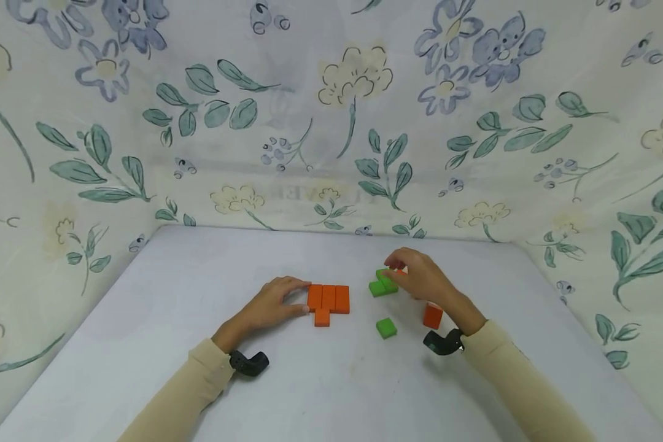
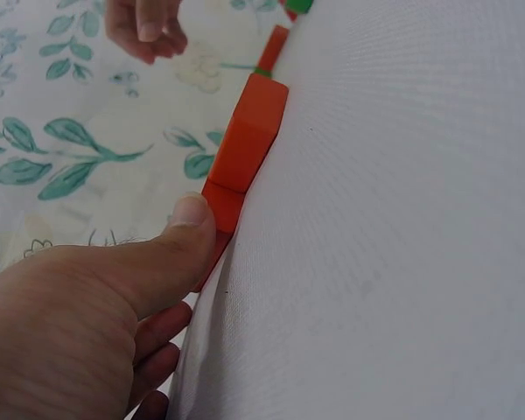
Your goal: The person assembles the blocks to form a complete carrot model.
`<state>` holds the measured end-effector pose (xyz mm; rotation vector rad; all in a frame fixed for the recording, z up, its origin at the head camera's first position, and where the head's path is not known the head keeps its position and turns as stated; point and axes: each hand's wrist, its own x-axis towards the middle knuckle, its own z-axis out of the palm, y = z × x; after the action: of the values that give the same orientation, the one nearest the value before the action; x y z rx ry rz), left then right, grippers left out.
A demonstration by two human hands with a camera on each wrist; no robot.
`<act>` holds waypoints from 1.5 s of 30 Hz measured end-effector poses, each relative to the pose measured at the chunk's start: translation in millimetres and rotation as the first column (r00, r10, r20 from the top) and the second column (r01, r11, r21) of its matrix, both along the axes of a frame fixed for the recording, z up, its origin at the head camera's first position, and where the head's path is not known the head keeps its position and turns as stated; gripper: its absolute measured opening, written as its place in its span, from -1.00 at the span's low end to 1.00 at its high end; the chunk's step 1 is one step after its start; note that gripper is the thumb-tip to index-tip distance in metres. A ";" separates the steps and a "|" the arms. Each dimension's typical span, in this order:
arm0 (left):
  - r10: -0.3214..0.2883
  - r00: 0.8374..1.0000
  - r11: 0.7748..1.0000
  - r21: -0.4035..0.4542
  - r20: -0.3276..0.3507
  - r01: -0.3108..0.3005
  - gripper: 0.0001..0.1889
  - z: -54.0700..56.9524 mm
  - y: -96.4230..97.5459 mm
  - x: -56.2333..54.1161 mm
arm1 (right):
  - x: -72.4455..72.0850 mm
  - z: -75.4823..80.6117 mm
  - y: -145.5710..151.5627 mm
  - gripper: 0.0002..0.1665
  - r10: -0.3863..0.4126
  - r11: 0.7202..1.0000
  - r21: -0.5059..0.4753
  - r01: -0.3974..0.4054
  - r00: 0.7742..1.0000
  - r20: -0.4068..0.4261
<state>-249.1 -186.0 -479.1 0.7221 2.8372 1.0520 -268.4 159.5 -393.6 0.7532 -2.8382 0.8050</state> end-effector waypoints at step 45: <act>-0.002 1.000 1.000 0.006 -0.019 0.002 -0.41 -1.0 -0.2 2.8 | -39.3 -29.7 32.4 -0.58 -0.193 0.971 0.162 0.177 0.977 0.092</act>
<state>-246.3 -186.3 -480.0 0.7396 2.8499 1.0599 -307.6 191.9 -423.3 0.4631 -3.0361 0.6237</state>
